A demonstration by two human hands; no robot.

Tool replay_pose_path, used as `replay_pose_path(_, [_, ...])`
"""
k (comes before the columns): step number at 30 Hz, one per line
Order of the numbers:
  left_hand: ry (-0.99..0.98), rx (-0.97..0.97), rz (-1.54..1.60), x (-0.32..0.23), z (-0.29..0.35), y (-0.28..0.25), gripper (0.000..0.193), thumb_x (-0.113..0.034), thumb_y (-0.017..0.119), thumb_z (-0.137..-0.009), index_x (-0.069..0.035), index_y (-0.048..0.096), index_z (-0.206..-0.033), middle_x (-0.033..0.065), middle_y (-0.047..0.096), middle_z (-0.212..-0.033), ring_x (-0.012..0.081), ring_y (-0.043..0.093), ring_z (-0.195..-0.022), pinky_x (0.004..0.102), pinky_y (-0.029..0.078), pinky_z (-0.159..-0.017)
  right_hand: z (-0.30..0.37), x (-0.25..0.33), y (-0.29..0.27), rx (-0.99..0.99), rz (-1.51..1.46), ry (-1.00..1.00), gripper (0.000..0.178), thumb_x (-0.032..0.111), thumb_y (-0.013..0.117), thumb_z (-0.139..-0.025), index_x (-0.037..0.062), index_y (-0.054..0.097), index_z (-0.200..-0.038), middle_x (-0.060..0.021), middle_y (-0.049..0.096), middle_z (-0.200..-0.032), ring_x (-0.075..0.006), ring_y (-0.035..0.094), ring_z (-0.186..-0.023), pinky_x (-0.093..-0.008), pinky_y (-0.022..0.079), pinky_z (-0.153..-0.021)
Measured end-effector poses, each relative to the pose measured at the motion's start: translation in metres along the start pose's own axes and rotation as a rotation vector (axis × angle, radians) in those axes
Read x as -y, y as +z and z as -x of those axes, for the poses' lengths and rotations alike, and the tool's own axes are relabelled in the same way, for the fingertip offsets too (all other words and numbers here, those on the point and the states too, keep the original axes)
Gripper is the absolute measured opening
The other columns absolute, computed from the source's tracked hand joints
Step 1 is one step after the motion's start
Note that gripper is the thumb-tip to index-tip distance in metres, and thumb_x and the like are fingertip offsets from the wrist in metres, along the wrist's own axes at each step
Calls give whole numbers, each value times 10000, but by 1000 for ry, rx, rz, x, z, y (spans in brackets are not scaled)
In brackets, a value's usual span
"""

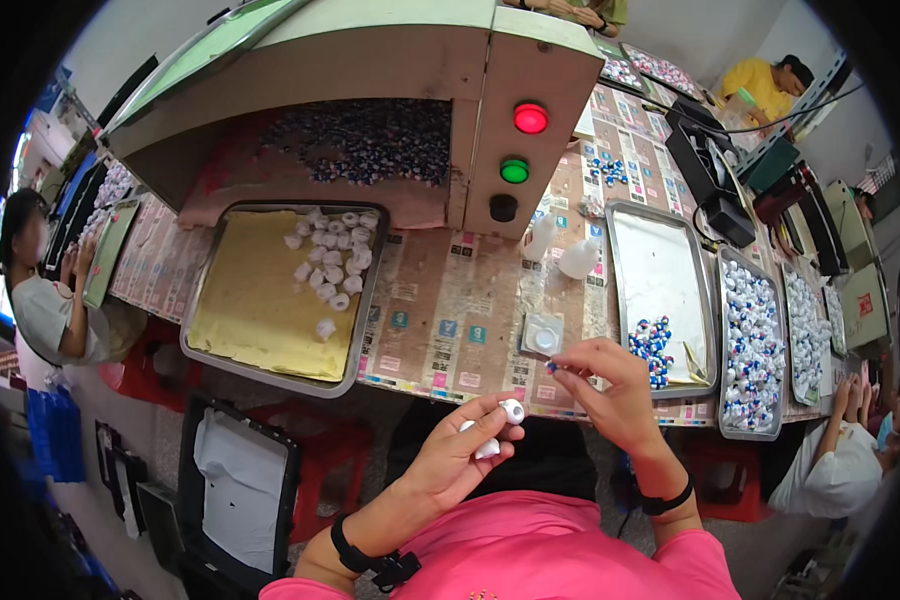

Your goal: Assemble small plastic components by pressing blue pieces into white housings.

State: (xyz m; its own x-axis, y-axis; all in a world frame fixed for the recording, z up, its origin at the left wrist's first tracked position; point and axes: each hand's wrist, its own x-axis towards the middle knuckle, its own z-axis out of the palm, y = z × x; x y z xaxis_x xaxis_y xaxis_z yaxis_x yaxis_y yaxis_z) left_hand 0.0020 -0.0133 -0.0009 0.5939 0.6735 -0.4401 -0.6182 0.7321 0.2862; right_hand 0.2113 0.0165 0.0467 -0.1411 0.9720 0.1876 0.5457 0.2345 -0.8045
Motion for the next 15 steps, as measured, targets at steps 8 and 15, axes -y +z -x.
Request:
replay_pose_path(8, [9,26,1,1,-3,4,304,-111,567,-916,-27,509,-1202,66,590,-1011,130,579,-868,244,504,-684,24,18,11,46,-219,0,197,0,713,-749,23,692,-944,-100,656,-878,-155,637,-768,-246,512,-659])
replay_pose_path(15, [28,-26,-50,4,1,4,280,-82,605,-889,-38,544,-1159,53,605,-941,115,576,-814,231,480,-647,28,14,16,60,-224,-27,197,-17,718,-739,29,696,-930,-105,657,-859,-161,643,-765,-246,501,-633])
